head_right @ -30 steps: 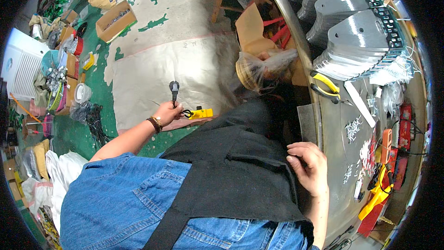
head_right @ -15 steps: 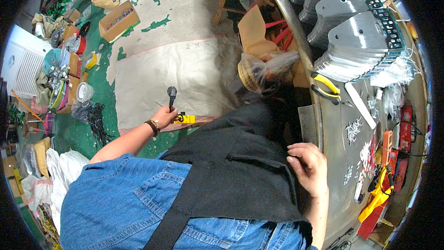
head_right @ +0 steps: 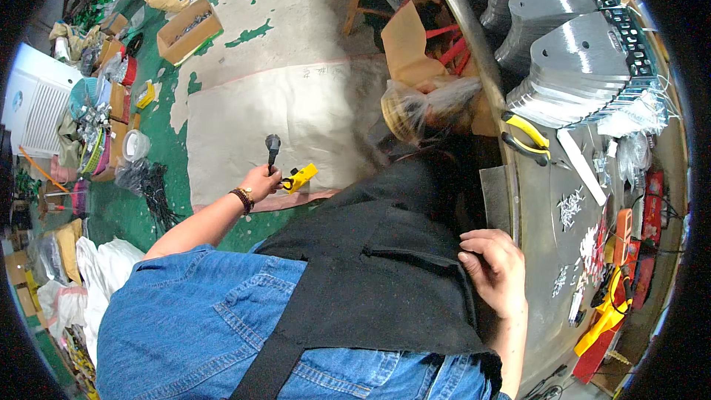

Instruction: Assembling the internal wiring and housing components of a small handheld power tool.

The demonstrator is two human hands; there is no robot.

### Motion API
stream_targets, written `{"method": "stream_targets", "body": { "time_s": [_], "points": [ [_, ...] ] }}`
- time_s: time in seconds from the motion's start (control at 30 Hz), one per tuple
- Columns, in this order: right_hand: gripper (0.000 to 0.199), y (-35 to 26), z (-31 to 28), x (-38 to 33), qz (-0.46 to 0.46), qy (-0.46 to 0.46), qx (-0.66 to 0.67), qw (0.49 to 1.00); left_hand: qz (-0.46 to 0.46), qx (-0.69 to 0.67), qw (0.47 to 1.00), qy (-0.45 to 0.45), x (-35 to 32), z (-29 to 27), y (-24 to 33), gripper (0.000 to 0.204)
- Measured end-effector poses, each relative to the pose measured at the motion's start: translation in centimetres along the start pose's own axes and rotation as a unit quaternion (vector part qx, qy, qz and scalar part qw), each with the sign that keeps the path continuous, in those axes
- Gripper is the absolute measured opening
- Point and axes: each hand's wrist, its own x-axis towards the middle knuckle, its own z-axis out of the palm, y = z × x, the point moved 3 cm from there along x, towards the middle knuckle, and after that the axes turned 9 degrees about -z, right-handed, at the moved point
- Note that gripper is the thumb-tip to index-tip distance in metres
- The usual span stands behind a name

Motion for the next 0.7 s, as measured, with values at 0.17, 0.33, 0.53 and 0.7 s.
{"method": "stream_targets", "body": {
  "time_s": [0.17,0.33,0.53,0.7],
  "points": [
    [0.017,0.0,0.0,0.0,-0.005,0.0,-0.006,1.0,-0.02,-0.111,0.994,-0.008,0.7,-0.2,-1.8,0.031],
    [0.018,0.3,0.0,-0.2,0.008,0.002,-0.007,1.0,-0.077,-0.21,0.974,-0.04,2.7,-1.4,-3.1,0.025],
    [0.019,0.2,-0.4,0.0,-0.019,-0.002,0.002,1.0,0.209,0.099,0.97,0.075,10.2,-14.1,-12.3,0.018],
    [0.02,0.2,0.7,0.2,0.007,-0.016,-0.043,0.999,-0.131,-0.36,0.903,0.196,12.4,-18.7,-7.4,0.02]
  ]
}}
